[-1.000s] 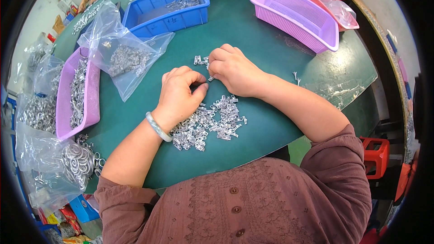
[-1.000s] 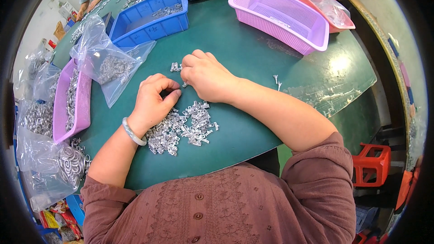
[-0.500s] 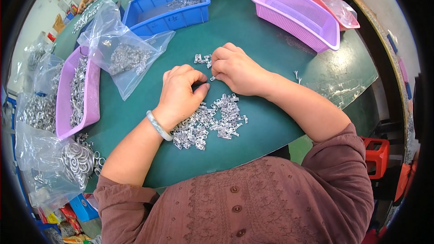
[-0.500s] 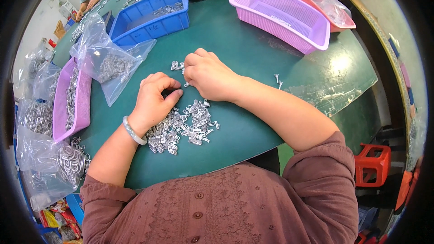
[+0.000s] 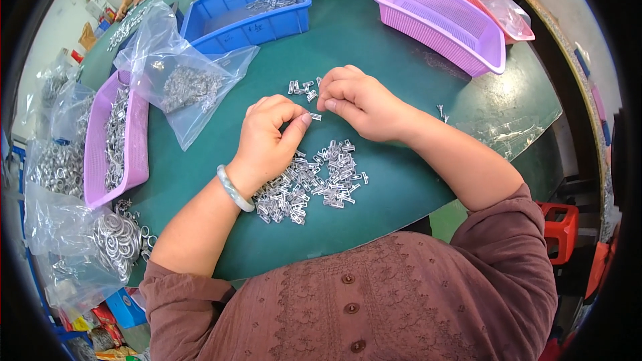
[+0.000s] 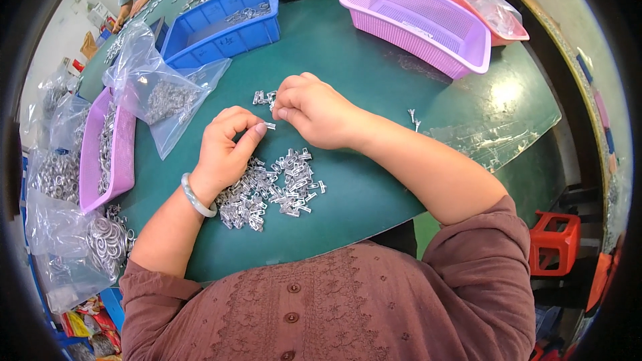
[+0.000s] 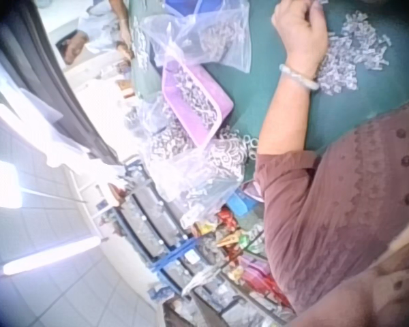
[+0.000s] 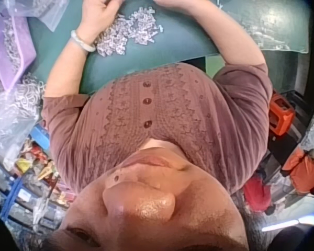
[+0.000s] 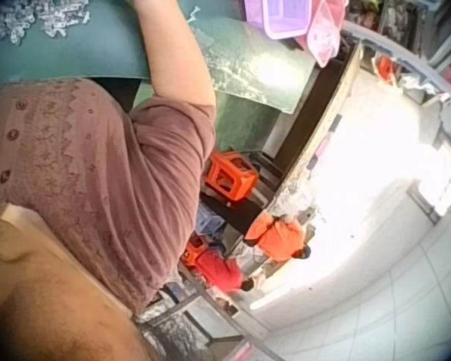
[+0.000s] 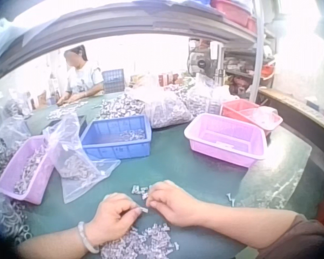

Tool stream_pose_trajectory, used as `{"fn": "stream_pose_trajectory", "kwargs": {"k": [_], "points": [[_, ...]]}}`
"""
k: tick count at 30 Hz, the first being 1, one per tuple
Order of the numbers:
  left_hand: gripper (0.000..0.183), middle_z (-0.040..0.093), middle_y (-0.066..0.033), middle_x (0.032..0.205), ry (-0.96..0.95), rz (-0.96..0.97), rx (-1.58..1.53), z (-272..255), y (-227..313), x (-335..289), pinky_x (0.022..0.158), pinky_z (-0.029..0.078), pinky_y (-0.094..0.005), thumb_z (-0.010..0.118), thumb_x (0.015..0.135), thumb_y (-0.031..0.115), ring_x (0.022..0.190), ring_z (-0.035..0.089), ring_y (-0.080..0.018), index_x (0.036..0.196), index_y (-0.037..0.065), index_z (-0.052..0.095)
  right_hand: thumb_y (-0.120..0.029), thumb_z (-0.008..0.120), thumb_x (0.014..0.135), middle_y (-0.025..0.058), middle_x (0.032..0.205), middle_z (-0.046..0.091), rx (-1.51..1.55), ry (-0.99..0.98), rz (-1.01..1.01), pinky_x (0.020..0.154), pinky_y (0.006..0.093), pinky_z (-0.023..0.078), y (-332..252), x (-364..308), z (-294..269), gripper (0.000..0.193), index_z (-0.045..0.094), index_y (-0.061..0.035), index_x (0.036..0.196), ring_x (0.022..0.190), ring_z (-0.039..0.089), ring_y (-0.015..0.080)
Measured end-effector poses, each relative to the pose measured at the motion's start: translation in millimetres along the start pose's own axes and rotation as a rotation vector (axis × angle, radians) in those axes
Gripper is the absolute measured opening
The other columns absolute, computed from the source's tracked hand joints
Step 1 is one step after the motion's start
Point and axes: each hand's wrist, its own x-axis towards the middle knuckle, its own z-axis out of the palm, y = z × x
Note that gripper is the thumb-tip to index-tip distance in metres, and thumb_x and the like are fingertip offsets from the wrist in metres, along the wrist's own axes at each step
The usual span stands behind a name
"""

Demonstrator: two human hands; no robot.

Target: The person assembles small metal clips by connecting pairs of parts together by hand, then gathers the assembled clips into a pile on the table.

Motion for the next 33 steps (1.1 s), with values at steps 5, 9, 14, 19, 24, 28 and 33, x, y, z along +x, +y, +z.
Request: {"fn": "stream_pose_trajectory", "kwargs": {"k": [5,9,14,19,24,28,33], "points": [[0.006,0.058,-0.006,0.072,-0.001,-0.015,-0.047,-2.9,2.4,-0.4,0.064,0.041,-0.0292,0.063,0.08,0.004,0.071,0.054,-0.017,0.075,0.0,0.062,-0.007,0.056,0.087,0.0089,0.093,0.058,0.121,-0.026,0.05,0.085,0.0346,0.042,-0.4,-2.7,-1.4,0.009,0.062,-0.0009,0.085,0.096,0.053,0.0236],[0.006,0.059,-0.0061,0.072,0.017,0.007,-0.037,-4.2,5.7,0.6,0.064,0.041,-0.0292,0.063,0.08,0.003,0.07,0.054,-0.0172,0.074,0.0,0.061,-0.01,0.06,0.086,0.0088,0.092,0.059,0.173,-0.045,0.055,0.083,0.0342,0.043,-1.9,-3.8,-2.4,0.01,0.062,-0.0004,0.084,0.093,0.054,0.0228],[0.007,0.059,-0.0066,0.075,-0.001,0.01,-0.065,-5.1,8.7,-0.5,0.064,0.042,-0.0283,0.061,0.081,0.003,0.071,0.054,-0.016,0.075,-0.001,0.061,-0.01,0.064,0.083,0.0074,0.088,0.059,0.214,-0.053,0.068,0.08,0.0325,0.044,-5.9,-4.1,-3.9,0.011,0.061,0.0,0.082,0.089,0.055,0.0201],[0.016,0.059,-0.0076,0.08,-0.078,-0.079,-0.223,-6.4,7.8,-0.9,0.067,0.042,-0.0272,0.053,0.087,0.005,0.074,0.054,-0.0136,0.077,-0.003,0.061,-0.009,0.064,0.083,0.0069,0.087,0.058,0.26,-0.054,0.097,0.079,0.0315,0.043,-7.4,-4.5,-4.6,0.01,0.061,0.0002,0.081,0.087,0.054,0.0192],[0.022,0.059,-0.008,0.083,-0.124,-0.115,-0.373,-7.5,8.1,-0.9,0.071,0.044,-0.0266,0.047,0.09,0.008,0.077,0.055,-0.0134,0.078,-0.004,0.06,-0.009,0.064,0.083,0.0068,0.085,0.058,0.266,-0.047,0.098,0.079,0.0311,0.043,-7.7,-5.4,-4.2,0.01,0.06,0.0003,0.08,0.085,0.054,0.0189],[0.023,0.059,-0.0079,0.083,-0.129,-0.158,-0.408,-7.1,8.5,-1.4,0.073,0.044,-0.0265,0.046,0.091,0.008,0.078,0.056,-0.0135,0.078,-0.004,0.06,-0.01,0.063,0.081,0.0071,0.083,0.058,0.226,0.006,0.031,0.072,0.031,0.044,-5.9,-5.8,-2.0,0.009,0.061,-0.0009,0.079,0.083,0.055,0.02],[0.02,0.059,-0.0067,0.081,-0.131,-0.171,-0.398,-6.1,7.3,-2.5,0.069,0.044,-0.0255,0.05,0.09,0.007,0.075,0.055,-0.0119,0.078,-0.004,0.06,-0.011,0.063,0.079,0.0073,0.082,0.059,0.205,0.041,0.005,0.063,0.0309,0.046,-6.3,-6.0,-1.8,0.009,0.062,-0.0023,0.079,0.081,0.056,0.0216]]}}
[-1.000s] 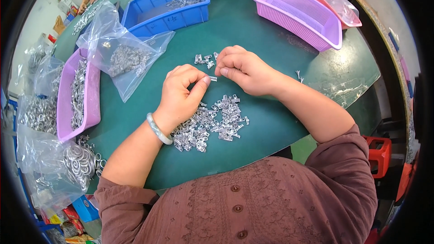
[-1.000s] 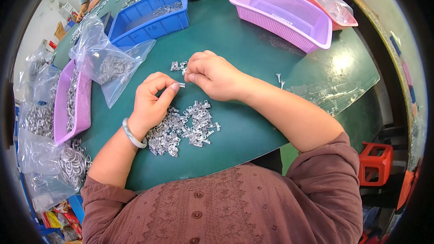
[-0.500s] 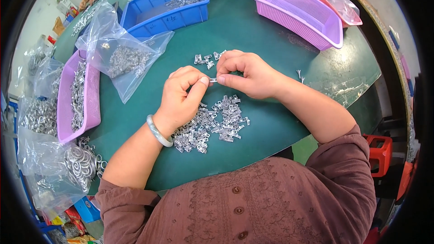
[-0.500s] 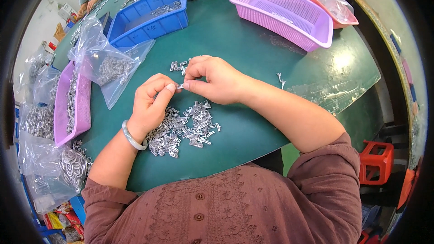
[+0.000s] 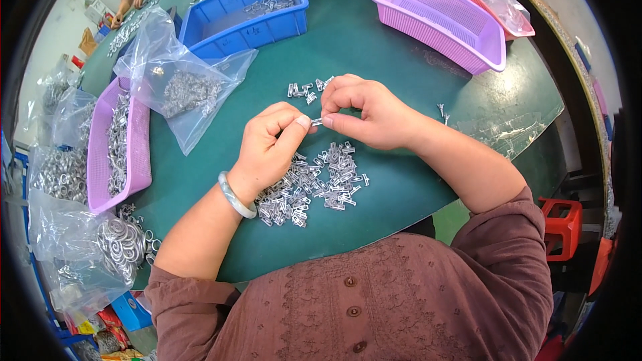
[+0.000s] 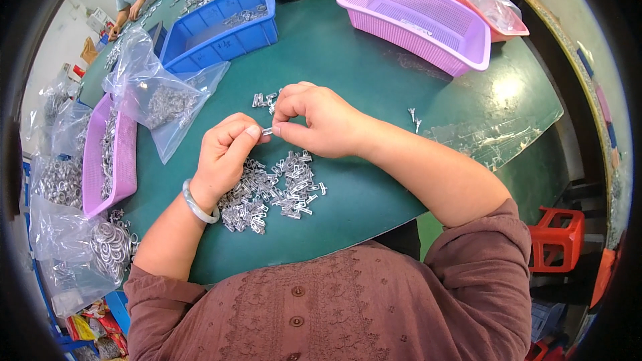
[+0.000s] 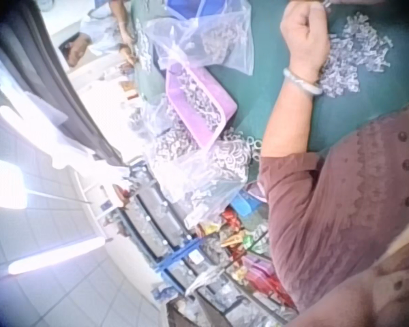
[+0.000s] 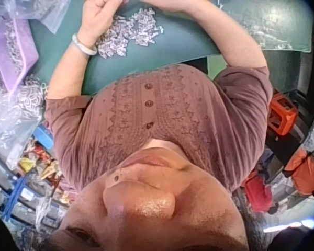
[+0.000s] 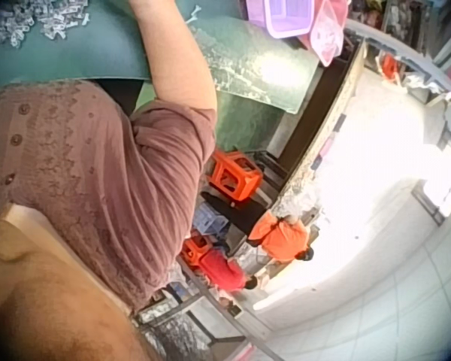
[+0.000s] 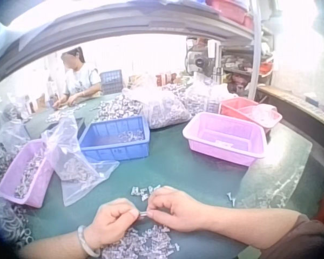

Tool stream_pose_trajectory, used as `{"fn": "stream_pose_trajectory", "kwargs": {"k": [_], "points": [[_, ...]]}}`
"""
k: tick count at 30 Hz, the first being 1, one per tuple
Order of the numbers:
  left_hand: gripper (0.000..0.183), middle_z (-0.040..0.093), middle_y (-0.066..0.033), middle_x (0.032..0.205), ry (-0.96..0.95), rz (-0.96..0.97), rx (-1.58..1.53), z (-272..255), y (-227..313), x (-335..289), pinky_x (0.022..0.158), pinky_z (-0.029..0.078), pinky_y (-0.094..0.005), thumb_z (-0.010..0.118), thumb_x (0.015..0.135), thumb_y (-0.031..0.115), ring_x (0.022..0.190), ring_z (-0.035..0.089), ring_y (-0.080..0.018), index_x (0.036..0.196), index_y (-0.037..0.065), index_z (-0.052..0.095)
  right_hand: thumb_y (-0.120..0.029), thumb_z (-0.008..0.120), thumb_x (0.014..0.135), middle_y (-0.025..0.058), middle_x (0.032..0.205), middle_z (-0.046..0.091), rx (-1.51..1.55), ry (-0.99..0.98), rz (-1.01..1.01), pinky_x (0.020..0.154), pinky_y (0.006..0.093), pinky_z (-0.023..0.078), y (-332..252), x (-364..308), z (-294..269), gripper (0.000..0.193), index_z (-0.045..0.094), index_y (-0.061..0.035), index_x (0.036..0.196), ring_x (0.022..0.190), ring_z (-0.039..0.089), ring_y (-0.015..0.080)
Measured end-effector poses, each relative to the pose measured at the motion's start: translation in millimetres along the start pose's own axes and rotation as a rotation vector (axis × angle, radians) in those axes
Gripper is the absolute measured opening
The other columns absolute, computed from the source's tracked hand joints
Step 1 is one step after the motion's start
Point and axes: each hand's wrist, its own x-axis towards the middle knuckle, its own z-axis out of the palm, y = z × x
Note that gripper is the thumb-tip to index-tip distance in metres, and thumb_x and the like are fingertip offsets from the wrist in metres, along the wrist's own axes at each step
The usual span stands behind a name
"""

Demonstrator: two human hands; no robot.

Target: The person assembles small metal clips by connecting pairs of parts together by hand, then gathers the assembled clips into a pile on the table.

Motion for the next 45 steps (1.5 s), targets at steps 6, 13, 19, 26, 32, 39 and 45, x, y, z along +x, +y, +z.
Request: {"fn": "stream_pose_trajectory", "kwargs": {"k": [6,13,19,26,32,39,45], "points": [[0.012,0.059,-0.0042,0.078,0.021,0.03,0.048,1.6,4.7,-0.5,0.064,0.041,-0.0241,0.057,0.086,0.005,0.073,0.052,-0.0098,0.078,-0.002,0.062,-0.011,0.065,0.077,0.0063,0.083,0.059,-0.015,0.008,-0.05,0.062,0.0306,0.046,0.4,-1.1,-1.1,0.007,0.063,-0.0041,0.079,0.082,0.056,0.0214],[0.002,0.058,-0.0045,0.078,0.058,0.099,0.1,2.2,6.8,-0.1,0.064,0.041,-0.0244,0.062,0.08,0.001,0.073,0.054,-0.0113,0.079,-0.001,0.062,-0.01,0.068,0.075,0.005,0.087,0.059,0.024,-0.002,-0.011,0.064,0.0302,0.046,-2.0,-1.4,-2.4,0.008,0.064,-0.0059,0.081,0.087,0.055,0.0205],[0.002,0.058,-0.0047,0.077,0.022,0.15,0.157,1.3,5.2,0.5,0.065,0.041,-0.0263,0.064,0.078,0.002,0.072,0.054,-0.0137,0.077,0.0,0.062,-0.006,0.065,0.073,0.0055,0.09,0.059,-0.077,0.051,-0.081,0.073,0.0332,0.046,9.0,3.8,-9.8,0.009,0.065,-0.0072,0.082,0.091,0.053,0.0236],[0.004,0.058,-0.0025,0.073,-0.171,0.294,0.395,3.8,7.4,2.2,0.076,0.038,-0.0327,0.067,0.073,0.009,0.071,0.054,-0.0198,0.072,0.007,0.064,-0.01,0.065,0.074,0.0045,0.09,0.056,-0.522,0.102,-0.115,0.081,0.0381,0.04,28.7,17.2,0.7,0.007,0.067,-0.0109,0.08,0.091,0.05,0.0252],[0.006,0.059,-0.0062,0.072,0.034,0.18,0.463,1.8,-4.2,2.9,0.067,0.042,-0.0346,0.066,0.074,0.01,0.07,0.055,-0.0226,0.072,0.004,0.065,-0.011,0.064,0.075,0.0041,0.092,0.055,-0.634,0.063,-0.098,0.084,0.0383,0.038,25.6,19.8,11.0,0.006,0.068,-0.0111,0.08,0.095,0.048,0.0251],[0.007,0.058,-0.0048,0.072,0.153,0.051,0.512,4.0,-7.5,3.1,0.077,0.04,-0.0369,0.066,0.075,0.014,0.074,0.055,-0.0235,0.073,0.007,0.065,-0.006,0.063,0.075,0.0053,0.098,0.055,-0.596,0.007,-0.1,0.087,0.038,0.037,19.4,18.5,10.3,0.004,0.06,-0.0062,0.079,0.099,0.048,0.0257],[0.008,0.058,-0.0067,0.074,0.115,0.054,0.484,2.0,-4.6,4.1,0.062,0.043,-0.0304,0.067,0.078,0.011,0.069,0.054,-0.0193,0.078,0.003,0.065,-0.007,0.061,0.076,0.0069,0.096,0.056,-0.453,0.045,-0.174,0.084,0.0386,0.038,4.8,12.5,12.0,0.001,0.061,-0.0058,0.076,0.096,0.049,0.0271]]}}
